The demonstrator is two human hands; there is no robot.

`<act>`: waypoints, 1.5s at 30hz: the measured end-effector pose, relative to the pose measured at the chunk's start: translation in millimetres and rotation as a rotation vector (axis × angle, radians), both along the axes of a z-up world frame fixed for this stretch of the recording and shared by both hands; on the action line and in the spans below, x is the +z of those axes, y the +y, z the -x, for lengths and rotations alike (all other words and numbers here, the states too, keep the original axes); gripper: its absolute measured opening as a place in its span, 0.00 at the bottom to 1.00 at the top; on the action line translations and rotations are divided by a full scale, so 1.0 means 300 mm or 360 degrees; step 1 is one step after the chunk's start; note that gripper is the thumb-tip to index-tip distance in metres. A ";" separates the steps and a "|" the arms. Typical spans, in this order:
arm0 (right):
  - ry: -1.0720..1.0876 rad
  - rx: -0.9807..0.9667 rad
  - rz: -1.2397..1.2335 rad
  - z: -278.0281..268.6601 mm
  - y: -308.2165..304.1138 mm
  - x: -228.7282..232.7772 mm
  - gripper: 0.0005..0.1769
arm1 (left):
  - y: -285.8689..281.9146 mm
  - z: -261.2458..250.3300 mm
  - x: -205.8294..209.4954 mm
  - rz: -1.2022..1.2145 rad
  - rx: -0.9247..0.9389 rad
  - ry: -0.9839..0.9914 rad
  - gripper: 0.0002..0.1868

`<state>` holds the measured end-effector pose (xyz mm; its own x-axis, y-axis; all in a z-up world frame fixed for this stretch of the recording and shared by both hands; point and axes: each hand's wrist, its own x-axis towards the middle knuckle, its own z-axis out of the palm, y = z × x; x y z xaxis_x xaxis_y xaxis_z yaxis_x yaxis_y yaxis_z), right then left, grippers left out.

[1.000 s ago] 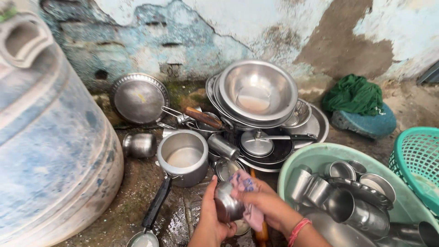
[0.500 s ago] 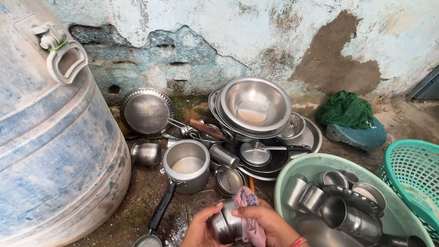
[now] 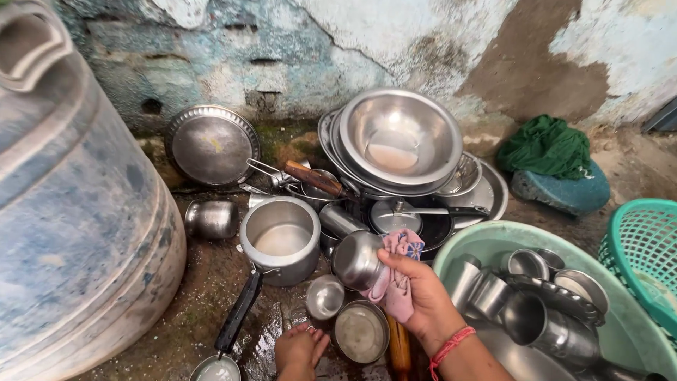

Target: Cleaning and drying stainless steel dishes and utensils with a cloth.

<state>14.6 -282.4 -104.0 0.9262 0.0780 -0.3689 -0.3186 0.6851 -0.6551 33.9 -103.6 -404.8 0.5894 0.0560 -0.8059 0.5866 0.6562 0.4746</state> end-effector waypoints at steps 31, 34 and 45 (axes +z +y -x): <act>-0.1187 0.0905 0.2009 0.140 0.047 0.554 0.31 | -0.038 0.051 1.351 0.0416 -0.0833 -0.0499 0.42; -0.2259 0.0908 0.2385 0.210 0.012 0.540 0.37 | -0.031 0.072 1.352 0.0790 -0.1041 -0.0630 0.36; -0.1633 0.0827 0.3469 0.152 0.118 0.601 0.26 | -0.066 0.009 1.371 0.0945 -0.0712 -0.0627 0.30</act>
<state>-31.0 -247.1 76.4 0.8267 0.5457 0.1372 0.5515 -0.8341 -0.0056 31.3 -123.4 6.7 0.6995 -0.6182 -0.3584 0.7146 0.6064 0.3487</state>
